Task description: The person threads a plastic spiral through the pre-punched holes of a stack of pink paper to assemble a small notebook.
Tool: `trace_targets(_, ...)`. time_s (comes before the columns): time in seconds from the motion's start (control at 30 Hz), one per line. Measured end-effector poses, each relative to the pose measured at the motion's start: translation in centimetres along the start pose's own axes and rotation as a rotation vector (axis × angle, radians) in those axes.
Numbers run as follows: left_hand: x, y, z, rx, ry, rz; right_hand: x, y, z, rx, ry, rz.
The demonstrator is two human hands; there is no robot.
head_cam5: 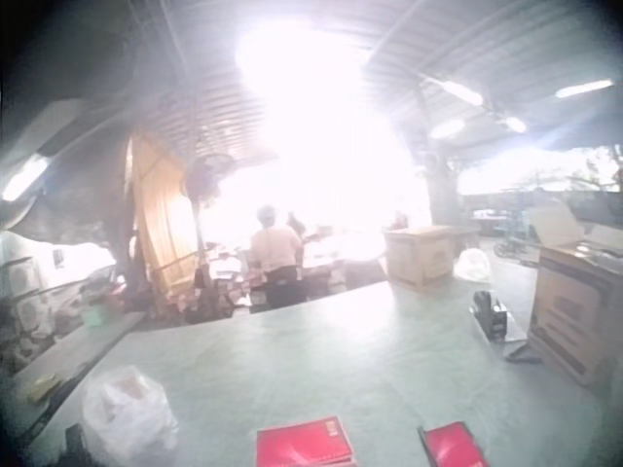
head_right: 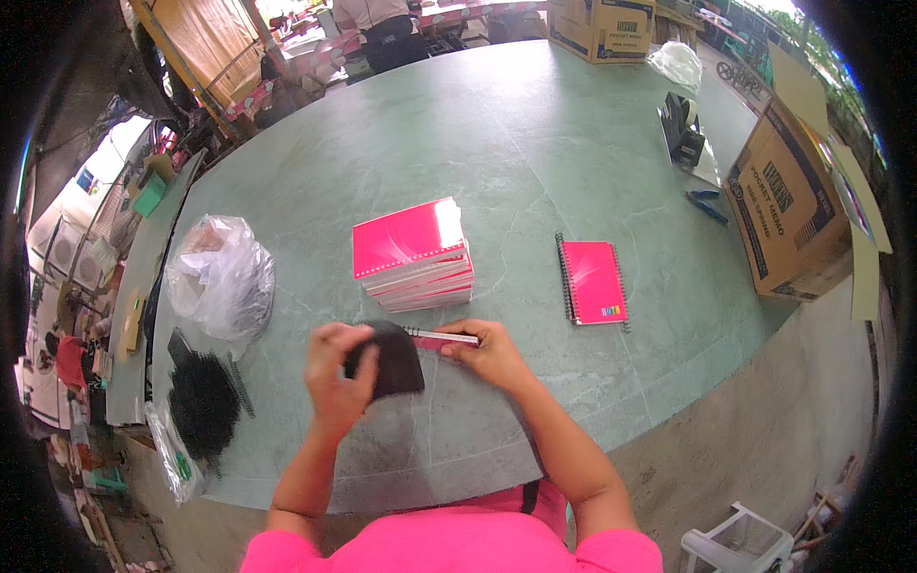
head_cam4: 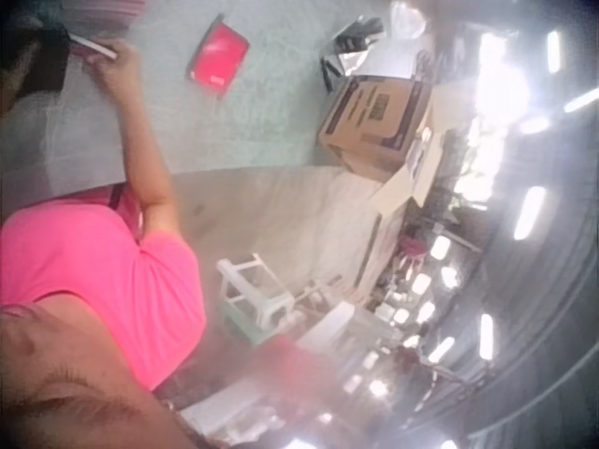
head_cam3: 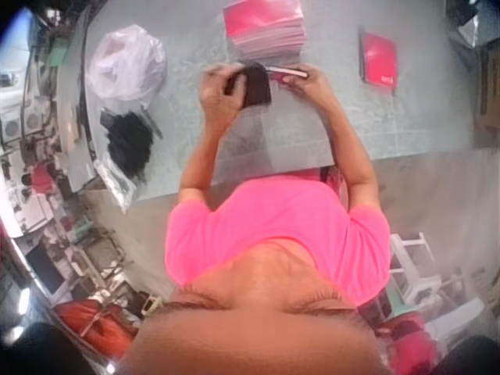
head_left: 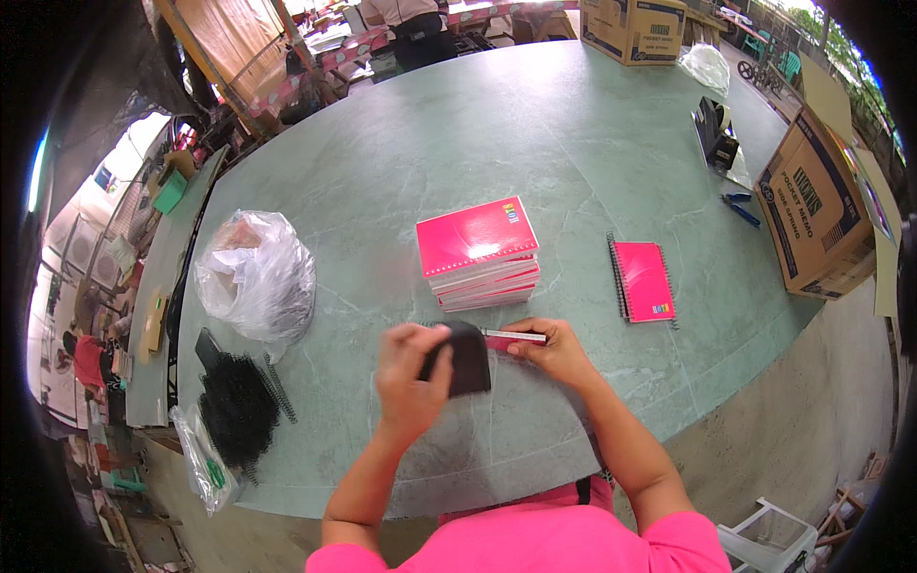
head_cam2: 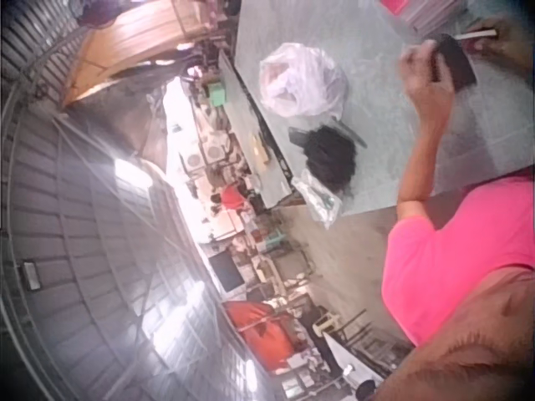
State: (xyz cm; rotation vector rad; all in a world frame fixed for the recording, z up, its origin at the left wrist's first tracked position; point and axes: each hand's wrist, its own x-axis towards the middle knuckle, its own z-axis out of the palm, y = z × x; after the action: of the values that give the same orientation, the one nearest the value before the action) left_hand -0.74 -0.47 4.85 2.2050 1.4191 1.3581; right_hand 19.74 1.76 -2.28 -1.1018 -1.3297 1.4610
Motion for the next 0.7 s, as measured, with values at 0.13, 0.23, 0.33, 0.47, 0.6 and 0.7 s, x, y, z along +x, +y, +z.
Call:
trace_targets(0.13,0.5,-0.8,1.2,0.092,-0.128,0.084,0.1,0.9,0.3,-0.091,-0.066,-0.081)
trace_targets(0.23,0.6,0.1,1.5,-0.011,-0.143,0.012,-0.1,0.6,0.1,-0.054,-0.020,-0.094)
trace_targets(0.33,1.5,0.4,1.4,0.026,0.056,0.000,0.0,0.4,0.2,-0.072,-0.047,-0.054)
trace_targets(0.47,0.6,0.0,2.4,-0.043,-0.205,0.034,-0.2,0.4,0.2,-0.093,-0.059,-0.006)
trace_targets(0.6,1.8,1.1,2.3,-0.008,-0.043,0.036,-0.2,0.7,-0.2,-0.126,-0.080,-0.054)
trace_targets(0.7,0.0,-0.1,3.6,-0.079,-0.425,0.038,0.0,1.5,-0.4,-0.075,-0.081,-0.067)
